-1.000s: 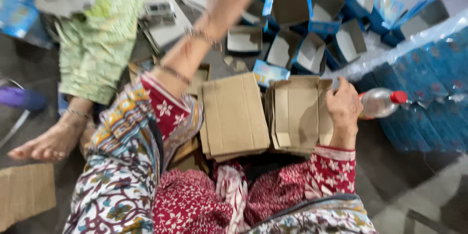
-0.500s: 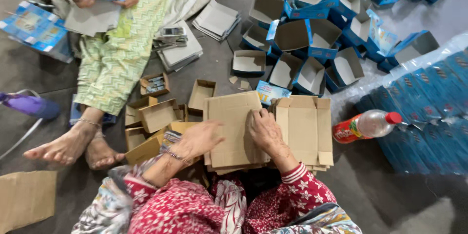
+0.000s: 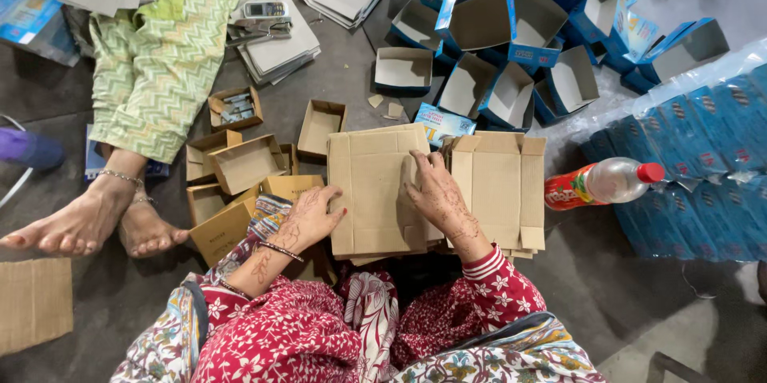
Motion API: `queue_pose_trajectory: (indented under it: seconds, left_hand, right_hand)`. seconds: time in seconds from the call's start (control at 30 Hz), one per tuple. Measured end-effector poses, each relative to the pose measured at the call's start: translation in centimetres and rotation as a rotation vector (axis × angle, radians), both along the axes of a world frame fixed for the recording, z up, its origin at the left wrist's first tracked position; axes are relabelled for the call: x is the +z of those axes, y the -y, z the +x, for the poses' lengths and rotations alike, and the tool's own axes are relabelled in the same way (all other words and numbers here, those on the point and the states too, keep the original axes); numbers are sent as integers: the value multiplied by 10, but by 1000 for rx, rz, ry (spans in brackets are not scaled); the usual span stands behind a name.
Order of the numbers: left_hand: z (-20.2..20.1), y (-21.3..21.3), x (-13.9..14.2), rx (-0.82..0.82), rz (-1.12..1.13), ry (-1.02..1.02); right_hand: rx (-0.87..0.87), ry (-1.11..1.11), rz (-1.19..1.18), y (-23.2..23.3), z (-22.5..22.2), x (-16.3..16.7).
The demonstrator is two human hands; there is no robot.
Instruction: The person sits on the floor and folds flat cardboard pieces into small rectangular boxes by hand. They repeatedly pick up a flat piece, fold the sides and flaps, and place the finished box into a growing stack.
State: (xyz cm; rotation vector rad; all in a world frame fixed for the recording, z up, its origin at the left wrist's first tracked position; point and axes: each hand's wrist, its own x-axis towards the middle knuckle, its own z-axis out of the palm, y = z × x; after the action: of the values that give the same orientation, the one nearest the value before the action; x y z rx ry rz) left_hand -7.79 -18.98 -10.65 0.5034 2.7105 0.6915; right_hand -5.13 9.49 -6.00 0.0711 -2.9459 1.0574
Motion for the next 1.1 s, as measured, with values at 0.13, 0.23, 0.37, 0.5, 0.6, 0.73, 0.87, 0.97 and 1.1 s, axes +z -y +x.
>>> queue_pose_trajectory:
  seconds: [0.13,0.23,0.37,0.5,0.6,0.73,0.87,0.97,1.1]
  left_hand:
    - [1,2,-6,-6,11,-14]
    - [1,4,-6,-11,-22,-13]
    - [0,7,2,10,-45,1]
    - [-4,8,13,56,-14,8]
    - [-7,8,19,158,43,50]
    - [-12,9,18,337,259,61]
    - [-16,11,8,336,182,134]
    - [-15,13,-1,326,163,169]
    - [-15,17,-12,269,256,132]
  right_hand:
    - [-6,-12,-29,4,3,9]
    - [-11,7,-124,3,6,16]
    - [-3,46,-245,0,7,22]
    - [17,52,-247,0,6,21]
    - [5,50,-225,0,6,19]
    - [8,54,-230,-1,6,16]
    - [30,58,-211,-1,5,16]
    - [21,102,-131,0,7,20]
    - [10,62,16,1,8,24]
